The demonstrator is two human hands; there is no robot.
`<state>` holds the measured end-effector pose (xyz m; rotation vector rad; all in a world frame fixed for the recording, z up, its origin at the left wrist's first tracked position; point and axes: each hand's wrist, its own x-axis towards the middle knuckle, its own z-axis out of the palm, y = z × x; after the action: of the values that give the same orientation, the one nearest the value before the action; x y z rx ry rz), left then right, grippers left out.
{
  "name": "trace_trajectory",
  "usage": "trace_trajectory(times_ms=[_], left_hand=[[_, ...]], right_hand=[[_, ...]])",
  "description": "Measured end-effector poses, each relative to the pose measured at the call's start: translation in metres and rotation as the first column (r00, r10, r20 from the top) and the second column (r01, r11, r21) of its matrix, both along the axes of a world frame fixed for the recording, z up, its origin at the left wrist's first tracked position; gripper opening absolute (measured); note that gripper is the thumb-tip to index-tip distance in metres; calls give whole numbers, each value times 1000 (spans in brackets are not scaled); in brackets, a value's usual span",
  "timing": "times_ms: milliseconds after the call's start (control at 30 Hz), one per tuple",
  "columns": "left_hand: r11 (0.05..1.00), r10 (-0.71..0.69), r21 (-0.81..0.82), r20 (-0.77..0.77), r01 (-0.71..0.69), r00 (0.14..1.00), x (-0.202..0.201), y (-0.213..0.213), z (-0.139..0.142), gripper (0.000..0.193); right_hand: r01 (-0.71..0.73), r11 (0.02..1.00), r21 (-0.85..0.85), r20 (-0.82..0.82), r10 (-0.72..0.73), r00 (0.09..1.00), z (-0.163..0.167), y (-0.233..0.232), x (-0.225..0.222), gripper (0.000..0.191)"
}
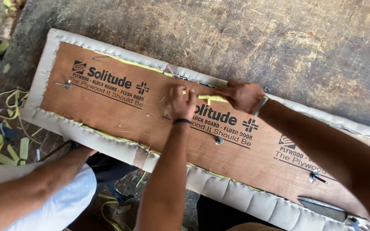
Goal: The person trims excess fabric from a padded headboard using shears, then uses a pneumatic staple gun to secure the fabric to the plywood backing. The person works along the edges, folding and stapling the fabric to create a finished look.
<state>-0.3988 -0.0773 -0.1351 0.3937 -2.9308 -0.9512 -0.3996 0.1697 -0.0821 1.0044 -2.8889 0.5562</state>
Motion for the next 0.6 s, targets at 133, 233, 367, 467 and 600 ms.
trace_trajectory(times_ms=[133,233,367,467,600], left_hand=[[960,-165,-242,-85,140,983,21,46,-1,34],[930,-304,-206,28,303,952,23,55,-3,39],[958,-233,-196,-104,210,967,23,49,-4,35],[948,-250,-230,-115,219,961,22,49,-1,38],[946,-245,-244,-118,212,962,23,53,6,39]], right_hand=[[25,992,123,-117,-10,993,-5,-3,-11,24],[25,980,199,-161,8,987,-10,6,-12,18],[29,962,271,-136,9,991,-12,14,-10,28],[-26,920,392,5,26,1000,-7,27,-5,30],[-26,938,345,103,-11,995,1,46,6,28]])
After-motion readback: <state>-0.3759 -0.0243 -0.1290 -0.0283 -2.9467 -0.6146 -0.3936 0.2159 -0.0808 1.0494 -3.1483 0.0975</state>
